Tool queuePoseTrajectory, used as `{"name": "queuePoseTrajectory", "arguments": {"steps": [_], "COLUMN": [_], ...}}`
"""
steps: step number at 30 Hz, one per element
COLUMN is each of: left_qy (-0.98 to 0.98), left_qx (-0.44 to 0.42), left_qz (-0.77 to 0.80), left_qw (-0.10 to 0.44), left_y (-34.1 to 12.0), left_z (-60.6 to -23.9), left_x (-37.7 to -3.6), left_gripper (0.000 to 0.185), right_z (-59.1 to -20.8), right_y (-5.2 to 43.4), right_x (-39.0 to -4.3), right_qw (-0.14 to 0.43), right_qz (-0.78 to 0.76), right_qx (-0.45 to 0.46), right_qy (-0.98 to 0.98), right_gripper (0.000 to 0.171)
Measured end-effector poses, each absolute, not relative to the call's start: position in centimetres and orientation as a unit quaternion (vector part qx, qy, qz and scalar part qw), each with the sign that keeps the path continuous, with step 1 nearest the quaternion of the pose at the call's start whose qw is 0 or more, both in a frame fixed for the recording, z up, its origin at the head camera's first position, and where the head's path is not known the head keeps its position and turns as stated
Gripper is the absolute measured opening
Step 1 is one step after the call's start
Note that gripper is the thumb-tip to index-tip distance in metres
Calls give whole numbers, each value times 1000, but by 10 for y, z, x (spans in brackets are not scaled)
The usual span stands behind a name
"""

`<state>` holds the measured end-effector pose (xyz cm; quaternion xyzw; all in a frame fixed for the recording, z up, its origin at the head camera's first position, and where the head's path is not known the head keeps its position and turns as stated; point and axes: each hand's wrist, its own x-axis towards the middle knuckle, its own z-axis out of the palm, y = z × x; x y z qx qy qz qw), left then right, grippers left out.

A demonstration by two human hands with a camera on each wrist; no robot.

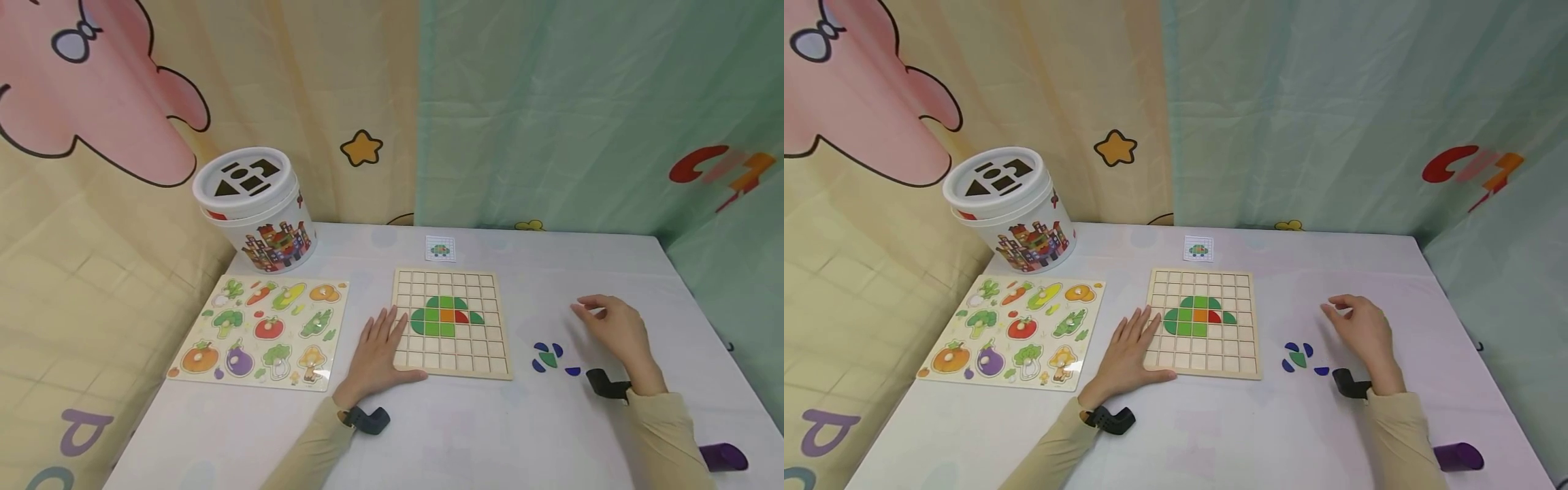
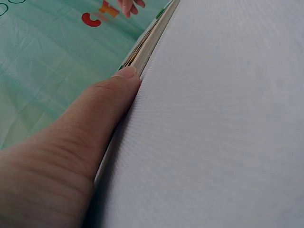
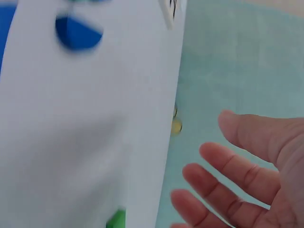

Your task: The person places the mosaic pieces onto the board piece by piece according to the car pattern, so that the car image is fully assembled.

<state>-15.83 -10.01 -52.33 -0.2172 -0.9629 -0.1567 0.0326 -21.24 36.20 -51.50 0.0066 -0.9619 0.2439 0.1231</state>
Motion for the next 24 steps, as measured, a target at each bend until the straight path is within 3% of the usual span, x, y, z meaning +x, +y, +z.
{"name": "queuePoseTrajectory", "arguments": {"steps": [4,10,17,24], "left_qy": [-963,-963,-963,-964], "left_qx": [-217,-218,-218,-217], "left_qz": [-154,-155,-155,-154], "left_qw": [32,37,39,32], "left_y": [-100,-100,-100,-100], "left_z": [-525,-526,-526,-525], "left_x": [-158,-159,-160,-160], "left_gripper": [111,112,112,112], "right_z": [-492,-457,-461,-464], "right_y": [374,370,379,378], "right_x": [-204,-188,-187,-186], "right_qw": [77,11,2,0], "right_qz": [234,242,236,250], "right_qx": [-40,-62,-82,-97], "right_qy": [-968,-968,-968,-963], "right_gripper": [66,64,60,45]}}
